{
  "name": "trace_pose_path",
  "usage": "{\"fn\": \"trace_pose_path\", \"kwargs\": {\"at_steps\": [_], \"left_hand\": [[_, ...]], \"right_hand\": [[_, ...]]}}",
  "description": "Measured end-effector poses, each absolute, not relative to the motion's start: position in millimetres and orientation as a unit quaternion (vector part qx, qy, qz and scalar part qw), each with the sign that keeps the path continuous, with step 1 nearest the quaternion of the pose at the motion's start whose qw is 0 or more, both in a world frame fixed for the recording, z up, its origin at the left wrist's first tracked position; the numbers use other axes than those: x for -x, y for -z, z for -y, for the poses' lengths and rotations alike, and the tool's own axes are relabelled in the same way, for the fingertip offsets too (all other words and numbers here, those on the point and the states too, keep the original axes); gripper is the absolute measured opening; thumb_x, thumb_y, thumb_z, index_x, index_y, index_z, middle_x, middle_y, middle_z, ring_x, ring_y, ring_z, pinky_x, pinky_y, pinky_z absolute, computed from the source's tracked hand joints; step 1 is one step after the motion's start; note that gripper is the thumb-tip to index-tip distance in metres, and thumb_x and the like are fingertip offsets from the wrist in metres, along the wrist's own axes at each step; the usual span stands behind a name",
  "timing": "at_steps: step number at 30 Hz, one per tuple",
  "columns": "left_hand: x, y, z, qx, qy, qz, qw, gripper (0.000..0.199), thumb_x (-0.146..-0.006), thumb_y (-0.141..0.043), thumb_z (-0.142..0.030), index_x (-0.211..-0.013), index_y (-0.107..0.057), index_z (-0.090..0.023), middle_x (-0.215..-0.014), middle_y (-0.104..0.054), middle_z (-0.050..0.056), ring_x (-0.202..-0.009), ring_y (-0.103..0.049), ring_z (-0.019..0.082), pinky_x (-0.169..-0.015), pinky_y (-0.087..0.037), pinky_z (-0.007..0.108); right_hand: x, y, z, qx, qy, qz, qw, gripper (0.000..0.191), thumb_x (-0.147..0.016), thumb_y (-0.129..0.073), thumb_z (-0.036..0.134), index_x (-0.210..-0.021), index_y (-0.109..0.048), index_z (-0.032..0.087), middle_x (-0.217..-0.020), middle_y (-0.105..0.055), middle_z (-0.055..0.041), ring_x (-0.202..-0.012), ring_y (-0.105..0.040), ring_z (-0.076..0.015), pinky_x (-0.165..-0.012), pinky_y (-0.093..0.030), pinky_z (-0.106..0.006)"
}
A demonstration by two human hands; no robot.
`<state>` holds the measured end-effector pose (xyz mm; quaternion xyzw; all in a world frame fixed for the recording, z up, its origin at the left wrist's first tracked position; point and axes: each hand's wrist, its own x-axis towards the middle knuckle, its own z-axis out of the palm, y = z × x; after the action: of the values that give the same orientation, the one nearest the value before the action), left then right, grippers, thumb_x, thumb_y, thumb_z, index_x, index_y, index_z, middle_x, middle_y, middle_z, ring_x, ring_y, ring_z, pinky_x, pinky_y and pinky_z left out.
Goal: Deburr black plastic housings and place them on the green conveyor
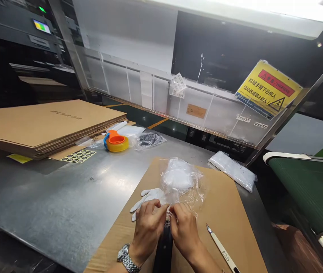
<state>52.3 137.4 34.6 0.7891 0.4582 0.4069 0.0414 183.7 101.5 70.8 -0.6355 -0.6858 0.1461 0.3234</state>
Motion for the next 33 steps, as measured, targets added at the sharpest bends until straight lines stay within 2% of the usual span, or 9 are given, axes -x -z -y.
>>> {"fn": "trace_pose_path", "kwargs": {"at_steps": [4,10,13,16,19,23,26,29,33], "left_hand": [[-20.5,-28.9,-137.8,-0.785,-0.369,-0.496,0.027,0.033,-0.085,-0.043,-0.010,-0.105,-0.067,-0.022,-0.075,-0.055,0.007,-0.076,-0.048,0.023,-0.069,-0.037,0.036],[10.0,-2.6,-119.0,-0.805,-0.255,-0.529,0.082,0.028,-0.083,-0.044,-0.011,-0.098,-0.067,-0.016,-0.079,-0.061,0.008,-0.078,-0.052,0.026,-0.071,-0.038,0.038],[9.2,5.1,-109.0,-0.799,-0.234,-0.542,0.114,0.028,-0.087,-0.039,-0.015,-0.089,-0.067,-0.015,-0.078,-0.064,0.008,-0.078,-0.055,0.025,-0.071,-0.039,0.037],[4.6,3.7,-104.7,-0.795,-0.222,-0.543,0.156,0.030,-0.089,-0.037,-0.018,-0.088,-0.067,-0.016,-0.080,-0.066,0.008,-0.080,-0.057,0.023,-0.071,-0.040,0.035],[2.2,-3.4,-103.0,-0.803,-0.218,-0.515,0.205,0.028,-0.089,-0.039,-0.021,-0.091,-0.067,-0.019,-0.084,-0.069,0.006,-0.082,-0.061,0.020,-0.072,-0.044,0.030],[5.3,-8.2,-97.6,-0.821,-0.211,-0.472,0.244,0.025,-0.085,-0.044,-0.018,-0.095,-0.067,-0.021,-0.089,-0.071,0.004,-0.085,-0.064,0.018,-0.073,-0.048,0.027],[6.5,-4.6,-88.3,-0.831,-0.212,-0.461,0.230,0.031,-0.083,-0.043,-0.013,-0.105,-0.064,-0.020,-0.093,-0.070,0.005,-0.087,-0.064,0.018,-0.076,-0.049,0.028],[1.7,-1.5,-75.9,-0.839,-0.216,-0.463,0.190,0.037,-0.085,-0.037,-0.012,-0.116,-0.057,-0.013,-0.089,-0.068,0.011,-0.084,-0.063,0.024,-0.074,-0.049,0.036],[-9.4,-9.2,-58.8,-0.872,-0.209,-0.413,0.160,0.031,-0.083,-0.039,-0.008,-0.100,-0.064,-0.014,-0.080,-0.067,0.010,-0.077,-0.061,0.025,-0.068,-0.049,0.037]], "right_hand": [[-181.3,-53.6,-77.0,0.678,-0.119,0.671,0.275,0.018,-0.086,-0.046,0.036,-0.090,-0.057,0.022,-0.079,-0.063,-0.0057,-0.075,-0.058,-0.0210,-0.066,-0.041,-0.029],[-185.9,13.8,-25.8,0.729,-0.123,0.641,0.206,0.023,-0.078,-0.050,0.039,-0.061,-0.052,0.024,-0.049,-0.059,-0.0055,-0.044,-0.057,-0.0227,-0.042,-0.031,-0.028],[-190.7,20.3,-1.6,0.726,-0.152,0.638,0.208,0.031,-0.089,-0.033,0.037,-0.068,-0.053,0.025,-0.049,-0.058,-0.0024,-0.044,-0.057,-0.0190,-0.043,-0.033,-0.026],[-189.6,10.3,14.4,0.684,-0.238,0.648,0.234,0.035,-0.092,-0.031,0.040,-0.074,-0.055,0.024,-0.056,-0.059,-0.0003,-0.051,-0.058,-0.0156,-0.047,-0.037,-0.022],[-183.8,5.0,18.0,0.650,-0.296,0.656,0.244,0.038,-0.091,-0.036,0.045,-0.067,-0.055,0.022,-0.058,-0.059,0.0009,-0.054,-0.057,-0.0134,-0.049,-0.038,-0.019],[-181.3,15.1,12.8,0.685,-0.259,0.635,0.244,0.049,-0.093,-0.027,0.047,-0.059,-0.051,0.021,-0.054,-0.059,-0.0007,-0.052,-0.057,-0.0141,-0.048,-0.039,-0.020],[-180.1,26.0,13.2,0.714,-0.217,0.621,0.240,0.046,-0.093,-0.026,0.047,-0.071,-0.058,0.022,-0.060,-0.064,-0.0036,-0.055,-0.062,-0.0177,-0.049,-0.040,-0.023],[-171.7,34.5,17.8,0.738,-0.174,0.613,0.223,0.036,-0.092,-0.031,0.044,-0.098,-0.061,0.025,-0.066,-0.068,-0.0071,-0.056,-0.066,-0.0227,-0.049,-0.041,-0.026],[-156.0,33.7,18.1,0.747,-0.085,0.641,0.155,0.040,-0.091,-0.033,0.038,-0.123,-0.051,0.021,-0.063,-0.069,-0.0096,-0.055,-0.067,-0.0286,-0.048,-0.043,-0.031]]}}
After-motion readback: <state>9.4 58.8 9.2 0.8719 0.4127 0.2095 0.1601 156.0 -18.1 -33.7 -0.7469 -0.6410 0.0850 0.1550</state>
